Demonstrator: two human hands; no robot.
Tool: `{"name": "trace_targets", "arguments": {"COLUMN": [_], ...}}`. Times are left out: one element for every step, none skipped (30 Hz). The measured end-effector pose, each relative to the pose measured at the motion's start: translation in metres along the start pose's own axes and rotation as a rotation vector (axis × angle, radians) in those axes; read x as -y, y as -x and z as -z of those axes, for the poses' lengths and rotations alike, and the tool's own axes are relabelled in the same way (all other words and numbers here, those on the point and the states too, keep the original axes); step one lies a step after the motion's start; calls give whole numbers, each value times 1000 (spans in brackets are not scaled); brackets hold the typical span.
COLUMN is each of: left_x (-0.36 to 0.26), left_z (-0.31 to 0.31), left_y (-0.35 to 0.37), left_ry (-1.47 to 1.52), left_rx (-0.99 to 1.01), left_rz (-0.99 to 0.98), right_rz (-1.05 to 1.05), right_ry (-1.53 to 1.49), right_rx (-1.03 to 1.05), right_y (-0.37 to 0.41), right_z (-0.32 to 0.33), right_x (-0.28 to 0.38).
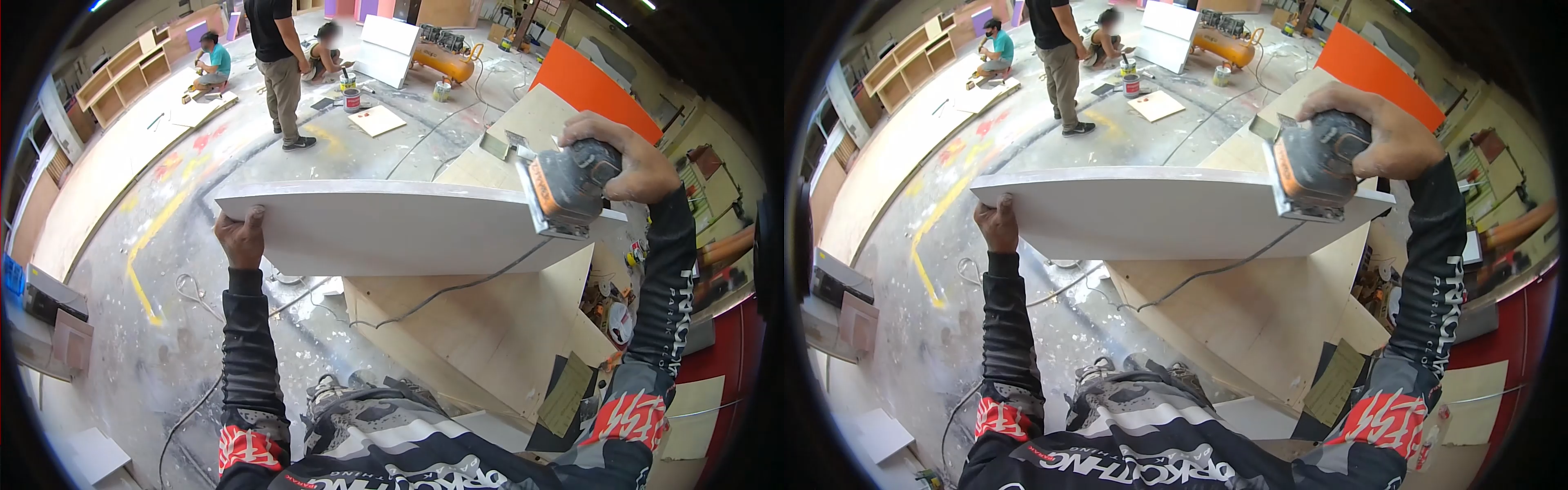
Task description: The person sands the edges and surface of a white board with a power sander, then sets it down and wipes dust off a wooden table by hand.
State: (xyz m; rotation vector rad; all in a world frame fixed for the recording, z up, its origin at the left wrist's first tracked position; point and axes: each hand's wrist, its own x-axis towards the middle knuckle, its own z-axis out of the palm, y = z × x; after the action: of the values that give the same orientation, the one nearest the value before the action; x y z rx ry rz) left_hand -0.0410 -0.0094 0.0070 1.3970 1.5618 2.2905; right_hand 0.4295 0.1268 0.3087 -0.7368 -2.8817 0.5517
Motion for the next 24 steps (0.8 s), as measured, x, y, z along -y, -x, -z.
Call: {"name": "trace_targets", "arguments": {"left_x": [3, 4, 5, 7, 7, 5, 4, 3, 3, 4, 4, 3, 0, -3, -5, -7, -10, -15, -21, -26, -26, -29, -29, -30], "left_z": [-2, -3, -3, -4, -4, -4, -5, -7, -7, -7, -7, -7, -8, -9, -10, -9, -9, -10, -13, -14, -14, -15, -15, -14], "left_y": [0, 0, 0, 0, 0, 0, 0, -1, -2, -3, -5, -7, -9, -10, -11, -12, -13, -13, -13, -13, -13, -14, -16, -17], "left_ry": [26, 53, 53, 42, 33, 34, 27, 19, 21, 31, 40, 42, 46, 50, 52, 78, 104, 102, 149, 193, 192, 187, 183, 176], "left_rx": [2, 3, 0, -6, -11, -8, 0, 8, 11, 10, 9, 8, 9, 9, 6, 20, 32, 24, 40, 52, 59, 84, 90, 94], "left_rz": [13, 24, 23, 22, 21, 21, 23, 25, 25, 28, 31, 30, 42, 54, 54, 56, 57, 58, 57, 55, 47, 35, 33, 32], "right_rz": [-62, -123, -127, -125, -103, -84, -88, -78, -67, -70, -12, 46, 80, 81, 117, 155, 178, 184, 186, 191, 206, 230, 252, 275], "right_ry": [-32, -62, -47, -46, -48, -52, -54, -6, 45, 45, 30, 17, 74, 75, 66, 58, 46, 48, 39, 30, -5, -3, 0, 3], "right_rx": [-19, -38, -53, -54, -54, -54, -56, -48, -39, -40, -28, -16, 4, 4, 21, 40, 30, 34, 39, 45, 68, 79, 85, 91], "right_y": [6, 12, 16, 17, 17, 19, 18, 15, 9, 2, -6, -14, -23, -31, -40, -48, -56, -62, -67, -72, -80, -87, -94, -101], "right_z": [1, 2, 3, 4, 5, 5, 5, 4, 3, 1, -1, -3, -3, -4, -6, -7, -11, -13, -14, -15, -16, -16, -17, -20], "right_x": [-8, -13, -17, -19, -19, -19, -17, -15, -9, -3, 3, 10, 16, 24, 34, 44, 51, 60, 70, 77, 82, 88, 96, 104]}}
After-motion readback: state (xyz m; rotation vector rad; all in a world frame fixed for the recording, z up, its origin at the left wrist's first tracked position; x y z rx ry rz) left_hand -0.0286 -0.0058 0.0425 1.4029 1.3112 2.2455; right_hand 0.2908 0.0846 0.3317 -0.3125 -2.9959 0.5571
